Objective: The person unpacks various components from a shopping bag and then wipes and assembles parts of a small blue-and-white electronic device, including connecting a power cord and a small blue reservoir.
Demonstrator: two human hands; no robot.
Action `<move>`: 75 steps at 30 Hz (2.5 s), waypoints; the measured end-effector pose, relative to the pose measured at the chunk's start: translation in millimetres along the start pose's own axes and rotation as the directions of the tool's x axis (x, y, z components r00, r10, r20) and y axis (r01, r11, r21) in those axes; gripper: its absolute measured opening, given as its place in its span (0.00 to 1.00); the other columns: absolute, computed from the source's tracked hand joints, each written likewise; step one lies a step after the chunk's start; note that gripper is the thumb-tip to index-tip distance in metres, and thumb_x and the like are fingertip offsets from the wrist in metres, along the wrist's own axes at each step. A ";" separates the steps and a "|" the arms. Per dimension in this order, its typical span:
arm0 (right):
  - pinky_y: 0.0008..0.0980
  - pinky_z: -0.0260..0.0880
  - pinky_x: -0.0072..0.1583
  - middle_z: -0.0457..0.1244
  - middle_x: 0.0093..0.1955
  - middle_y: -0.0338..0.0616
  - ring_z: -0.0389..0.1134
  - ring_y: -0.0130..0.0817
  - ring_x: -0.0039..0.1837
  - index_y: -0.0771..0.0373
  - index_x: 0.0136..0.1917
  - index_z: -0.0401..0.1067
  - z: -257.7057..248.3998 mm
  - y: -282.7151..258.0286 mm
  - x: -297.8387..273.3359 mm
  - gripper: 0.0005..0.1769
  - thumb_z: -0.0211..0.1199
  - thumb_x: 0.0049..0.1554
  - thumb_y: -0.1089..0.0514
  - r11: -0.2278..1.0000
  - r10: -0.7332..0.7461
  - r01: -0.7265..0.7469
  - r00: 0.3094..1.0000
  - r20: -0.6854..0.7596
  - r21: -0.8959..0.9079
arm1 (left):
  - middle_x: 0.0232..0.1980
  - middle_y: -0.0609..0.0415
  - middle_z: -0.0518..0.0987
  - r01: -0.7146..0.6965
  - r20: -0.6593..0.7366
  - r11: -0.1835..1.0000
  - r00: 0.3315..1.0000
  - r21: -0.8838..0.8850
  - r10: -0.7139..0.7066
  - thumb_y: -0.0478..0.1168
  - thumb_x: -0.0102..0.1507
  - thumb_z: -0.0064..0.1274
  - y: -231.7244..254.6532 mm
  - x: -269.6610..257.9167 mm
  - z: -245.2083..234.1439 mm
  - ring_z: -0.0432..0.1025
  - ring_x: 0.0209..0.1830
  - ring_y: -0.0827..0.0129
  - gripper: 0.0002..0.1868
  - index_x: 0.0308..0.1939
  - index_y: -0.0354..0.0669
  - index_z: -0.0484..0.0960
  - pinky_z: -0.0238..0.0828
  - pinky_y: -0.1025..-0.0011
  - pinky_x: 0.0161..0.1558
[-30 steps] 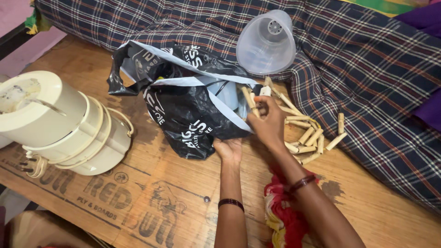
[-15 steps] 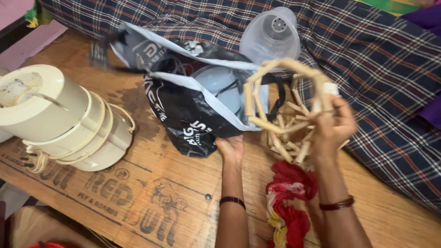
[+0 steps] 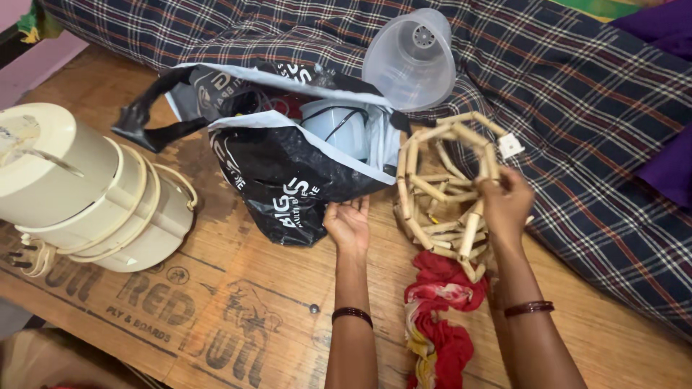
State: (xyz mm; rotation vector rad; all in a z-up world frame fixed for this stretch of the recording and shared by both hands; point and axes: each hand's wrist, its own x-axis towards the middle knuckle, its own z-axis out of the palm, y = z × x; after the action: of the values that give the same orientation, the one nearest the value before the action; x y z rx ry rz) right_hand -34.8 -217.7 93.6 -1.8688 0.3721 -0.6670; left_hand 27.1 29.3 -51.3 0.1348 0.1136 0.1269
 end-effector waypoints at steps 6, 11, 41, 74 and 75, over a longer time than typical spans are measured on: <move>0.44 0.70 0.54 0.65 0.55 0.61 0.69 0.51 0.54 0.74 0.60 0.75 1.1 -30.7 -6.5 0.20 0.69 0.62 0.56 0.632 -0.528 0.508 0.835 0.155 -0.585 | 0.63 0.50 0.76 0.005 -0.028 1.000 1.000 0.008 -0.005 0.48 0.63 0.44 -0.5 0.3 0.7 0.70 0.63 0.59 0.24 0.59 0.41 0.73 0.60 0.52 0.66; 0.37 0.72 0.68 0.68 0.61 0.46 0.71 0.39 0.63 0.61 0.59 0.76 67.2 -94.1 -11.8 0.15 0.60 0.59 0.67 0.805 -0.491 0.584 0.757 0.431 -0.109 | 0.66 0.50 0.74 -0.009 -0.013 1.000 1.000 0.026 0.009 0.48 0.64 0.43 -2.4 3.4 -3.5 0.67 0.64 0.59 0.24 0.62 0.43 0.72 0.58 0.52 0.68; 0.41 0.76 0.57 0.65 0.68 0.51 0.71 0.48 0.61 0.66 0.54 0.74 86.9 -139.9 16.2 0.12 0.68 0.57 0.61 0.542 -0.723 0.840 0.451 0.523 0.025 | 0.71 0.51 0.70 -0.009 -0.031 1.000 0.999 0.023 0.010 0.49 0.64 0.40 -4.6 2.1 -0.6 0.66 0.69 0.57 0.30 0.70 0.47 0.66 0.58 0.49 0.69; 0.41 0.74 0.56 0.69 0.55 0.53 0.74 0.48 0.54 0.67 0.55 0.67 -1.8 41.0 -74.8 0.11 0.56 0.71 0.55 0.583 -0.001 -0.134 0.986 0.166 0.801 | 0.70 0.53 0.71 -0.003 -0.053 0.995 0.999 0.096 0.008 0.52 0.64 0.45 -4.3 4.5 -1.1 0.67 0.68 0.59 0.31 0.71 0.51 0.66 0.65 0.51 0.64; 0.41 0.75 0.56 0.69 0.54 0.52 0.74 0.48 0.54 0.67 0.56 0.67 -1.2 44.7 -75.3 0.12 0.56 0.70 0.55 0.566 0.036 -0.151 0.987 0.159 0.810 | 0.70 0.53 0.71 -0.006 -0.050 0.995 0.999 0.101 0.011 0.53 0.64 0.45 -4.5 5.7 -2.5 0.67 0.68 0.59 0.31 0.71 0.51 0.66 0.65 0.51 0.64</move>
State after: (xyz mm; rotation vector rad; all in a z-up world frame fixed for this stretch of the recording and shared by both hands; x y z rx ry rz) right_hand -92.9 -194.9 32.3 -0.9552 0.0348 -0.5089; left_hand 33.0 26.0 -54.9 0.2329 0.1697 0.1333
